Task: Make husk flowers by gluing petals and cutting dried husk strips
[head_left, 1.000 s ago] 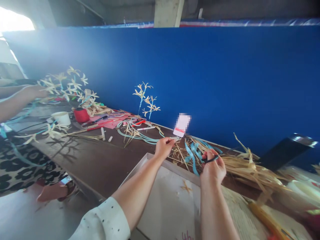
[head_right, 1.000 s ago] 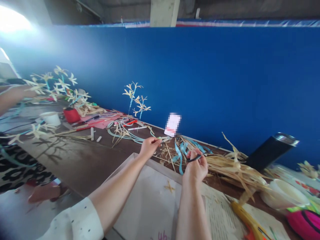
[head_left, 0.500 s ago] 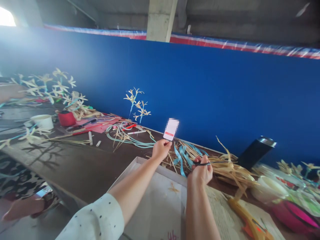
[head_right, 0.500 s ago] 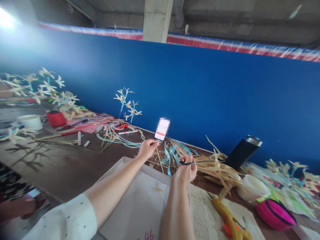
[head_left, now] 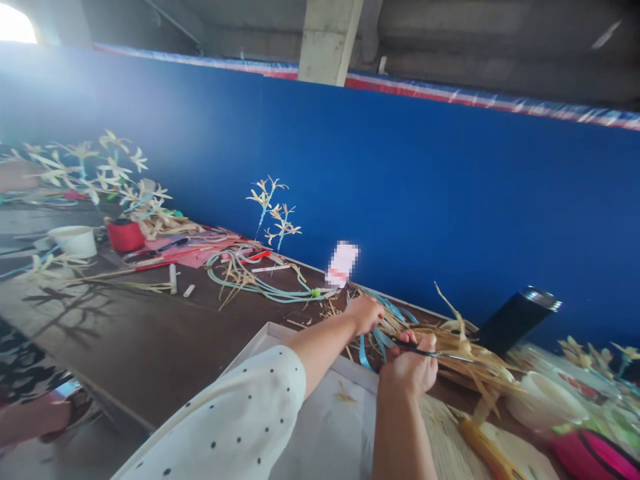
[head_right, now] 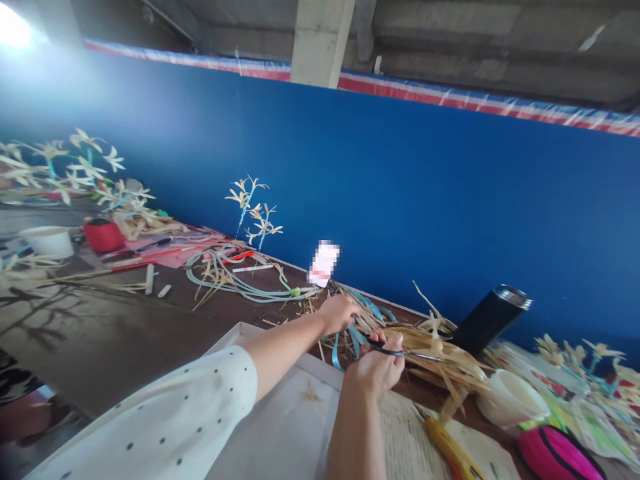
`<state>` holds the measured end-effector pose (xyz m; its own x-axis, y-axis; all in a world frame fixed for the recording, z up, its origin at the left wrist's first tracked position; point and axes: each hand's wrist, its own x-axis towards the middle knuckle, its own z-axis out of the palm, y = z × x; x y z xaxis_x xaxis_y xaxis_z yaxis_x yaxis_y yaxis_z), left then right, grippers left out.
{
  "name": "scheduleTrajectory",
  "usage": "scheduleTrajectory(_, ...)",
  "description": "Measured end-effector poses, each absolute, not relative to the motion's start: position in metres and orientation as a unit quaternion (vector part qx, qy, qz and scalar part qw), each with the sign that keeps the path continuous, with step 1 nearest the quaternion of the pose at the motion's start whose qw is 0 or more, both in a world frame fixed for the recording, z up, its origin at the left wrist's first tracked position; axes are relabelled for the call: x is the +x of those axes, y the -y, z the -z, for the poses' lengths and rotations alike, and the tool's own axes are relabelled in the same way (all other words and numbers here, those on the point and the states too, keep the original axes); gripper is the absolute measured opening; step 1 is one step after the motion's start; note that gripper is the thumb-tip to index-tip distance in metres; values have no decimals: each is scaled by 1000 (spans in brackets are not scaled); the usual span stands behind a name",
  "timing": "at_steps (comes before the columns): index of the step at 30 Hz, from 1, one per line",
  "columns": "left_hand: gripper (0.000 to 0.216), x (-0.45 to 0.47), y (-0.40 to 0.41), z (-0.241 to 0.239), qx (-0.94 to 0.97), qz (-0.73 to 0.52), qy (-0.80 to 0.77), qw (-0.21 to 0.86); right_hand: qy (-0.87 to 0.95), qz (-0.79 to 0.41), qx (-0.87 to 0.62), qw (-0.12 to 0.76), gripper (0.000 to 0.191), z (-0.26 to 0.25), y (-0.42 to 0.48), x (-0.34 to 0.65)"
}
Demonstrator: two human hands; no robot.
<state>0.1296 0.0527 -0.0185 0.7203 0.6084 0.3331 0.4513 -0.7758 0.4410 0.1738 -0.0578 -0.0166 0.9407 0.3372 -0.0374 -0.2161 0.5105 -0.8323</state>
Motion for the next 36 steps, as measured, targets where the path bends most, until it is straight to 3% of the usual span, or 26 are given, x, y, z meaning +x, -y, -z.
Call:
scheduleTrajectory(5, 27, 154, -59, 33, 949, -199, -241, 34, 67, -175, -452, 872, 17, 15, 60, 174)
scheduleTrajectory(8, 26, 159, -61, 34, 953, -191, -233, 10, 68, -185, -440, 876, 16, 15, 61, 176)
scheduleTrajectory(13, 18, 159, -67, 20, 913, -220, -314, 140, 48, -185, -435, 880, 16, 12, 59, 175)
scheduleTrajectory(28, 28, 147, -94, -45, 762, -383, -398, 338, 94, -328, -422, 840, 23, 23, 49, 173)
scheduleTrajectory(36, 17, 135, -91, -63, 680, -462, -286, 492, 143, -395, -401, 814, 31, 24, 48, 166)
